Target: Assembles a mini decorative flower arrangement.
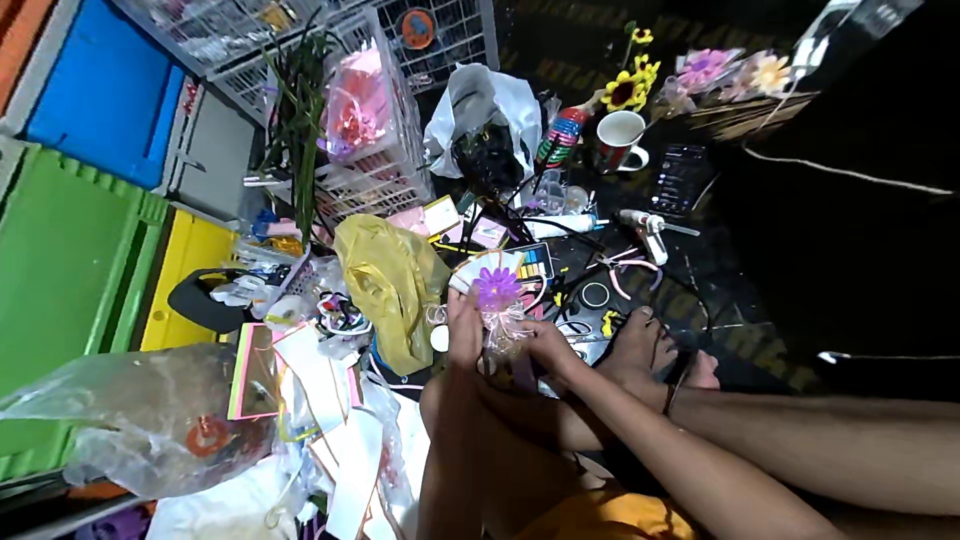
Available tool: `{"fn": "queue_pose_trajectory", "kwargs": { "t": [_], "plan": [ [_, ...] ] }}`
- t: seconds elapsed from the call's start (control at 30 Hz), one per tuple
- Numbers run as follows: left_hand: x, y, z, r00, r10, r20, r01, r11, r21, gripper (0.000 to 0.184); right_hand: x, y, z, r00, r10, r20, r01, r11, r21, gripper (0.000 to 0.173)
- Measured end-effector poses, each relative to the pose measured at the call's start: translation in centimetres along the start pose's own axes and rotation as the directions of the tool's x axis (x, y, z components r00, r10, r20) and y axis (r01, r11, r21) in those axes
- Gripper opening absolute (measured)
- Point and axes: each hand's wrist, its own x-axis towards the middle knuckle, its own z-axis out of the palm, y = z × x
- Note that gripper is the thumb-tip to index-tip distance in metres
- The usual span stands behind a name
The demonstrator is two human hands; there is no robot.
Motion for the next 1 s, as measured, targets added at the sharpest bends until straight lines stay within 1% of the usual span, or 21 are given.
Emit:
{"fn": "queue_pose_trajectory", "kwargs": {
  "t": [0.03, 0.1, 0.13, 0.17, 0.2, 0.23, 0.27, 0.3, 0.4, 0.47, 0.53, 0.6, 0.73, 0.77, 0.8, 0.83, 0.87, 0.9, 0.93, 0.97, 1.0],
  "plan": [
    [0.9, 0.1, -0.4, 0.999, -0.051, 0.009, 0.052, 0.996, -0.078, 0.046, 0.3, 0.2, -0.3, 1.0, -0.012, -0.016, 0.013, 1.0, 0.008, 0.028],
    [2.8, 0.2, -1.2, 0.992, -0.123, -0.009, 0.12, 0.981, -0.151, 0.076, 0.7, 0.3, -1.0, 0.999, -0.015, -0.041, 0.015, 1.0, -0.008, 0.027],
    [3.8, 0.2, -1.6, 0.99, -0.14, -0.005, 0.138, 0.98, -0.144, 0.083, 1.0, 0.5, -1.3, 0.998, -0.008, -0.057, 0.007, 1.0, -0.015, 0.028],
    [4.7, 0.2, -2.0, 0.988, -0.153, -0.009, 0.152, 0.983, -0.099, 0.083, 1.4, 0.7, -1.7, 0.997, -0.001, -0.078, 0.0, 1.0, -0.022, 0.028],
    [5.6, 0.1, -2.2, 0.985, -0.172, -0.028, 0.171, 0.985, -0.019, 0.078, 1.8, 0.9, -2.0, 0.995, 0.002, -0.097, -0.004, 1.0, -0.023, 0.028],
    [6.2, 0.1, -2.2, 0.979, -0.193, -0.064, 0.199, 0.974, 0.105, 0.068, 2.3, 1.2, -2.3, 0.993, 0.002, -0.115, -0.005, 1.0, -0.019, 0.027],
    [6.8, 0.1, -2.2, 0.973, -0.205, -0.107, 0.225, 0.943, 0.244, 0.058, 2.9, 1.4, -2.7, 0.992, 0.011, -0.129, -0.013, 1.0, -0.019, 0.027],
    [7.7, -0.3, -2.5, 0.967, -0.214, -0.137, 0.248, 0.912, 0.326, 0.053, 3.4, 1.4, -3.1, 0.99, 0.023, -0.142, -0.028, 0.999, -0.033, 0.026],
    [9.2, -1.6, -3.0, 0.961, -0.167, -0.221, 0.239, 0.903, 0.357, 0.042, 5.4, 1.8, -4.3, 0.981, 0.1, -0.167, -0.125, 0.981, -0.146, 0.024],
    [9.2, -2.0, -3.3, 0.959, -0.12, -0.258, 0.216, 0.896, 0.387, 0.034, 6.3, 1.8, -4.9, 0.971, 0.166, -0.173, -0.208, 0.943, -0.262, 0.022],
    [9.2, -1.6, -3.9, 0.955, -0.123, -0.272, 0.231, 0.88, 0.415, 0.032, 6.6, 1.5, -5.3, 0.969, 0.19, -0.156, -0.237, 0.896, -0.377, 0.024],
    [9.2, -1.0, -4.6, 0.956, -0.128, -0.263, 0.239, 0.862, 0.448, 0.035, 6.2, 0.7, -5.4, 0.971, 0.194, -0.137, -0.237, 0.823, -0.516, 0.025],
    [9.0, -0.5, -5.8, 0.961, -0.146, -0.236, 0.248, 0.837, 0.489, 0.039, 5.7, 0.0, -5.8, 0.95, 0.276, -0.146, -0.286, 0.582, -0.761, 0.029],
    [8.9, -0.4, -5.9, 0.96, -0.149, -0.236, 0.249, 0.839, 0.484, 0.039, 5.5, -0.3, -6.2, 0.945, 0.293, -0.144, -0.289, 0.543, -0.788, 0.03],
    [8.9, -0.2, -6.1, 0.96, -0.148, -0.237, 0.248, 0.843, 0.477, 0.038, 5.1, -0.8, -7.0, 0.951, 0.278, -0.136, -0.275, 0.555, -0.785, 0.031],
    [9.0, -0.1, -6.3, 0.96, -0.138, -0.242, 0.242, 0.845, 0.476, 0.037, 4.4, -1.8, -7.9, 0.968, 0.217, -0.13, -0.238, 0.611, -0.755, 0.03],
    [8.9, 0.1, -6.6, 0.96, -0.128, -0.248, 0.237, 0.844, 0.482, 0.034, 3.5, -3.2, -9.0, 0.987, 0.095, -0.131, -0.16, 0.692, -0.704, 0.028],
    [8.9, 0.4, -6.8, 0.961, -0.115, -0.253, 0.228, 0.846, 0.482, 0.031, 2.2, -5.0, -10.2, 0.989, -0.052, -0.14, -0.05, 0.77, -0.637, 0.025],
    [9.0, 0.7, -6.8, 0.957, -0.101, -0.271, 0.223, 0.854, 0.47, 0.027, 0.6, -7.2, -11.5, 0.968, -0.201, -0.147, 0.084, 0.82, -0.566, 0.022],
    [9.2, 1.0, -6.6, 0.949, -0.088, -0.304, 0.223, 0.866, 0.447, 0.023, -1.6, -9.8, -12.8, 0.925, -0.349, -0.146, 0.238, 0.837, -0.493, 0.023],
    [9.5, 1.2, -6.7, 0.943, -0.08, -0.323, 0.223, 0.873, 0.433, 0.021, -3.7, -12.3, -14.0, 0.856, -0.494, -0.15, 0.411, 0.828, -0.382, 0.024]
  ]
}}
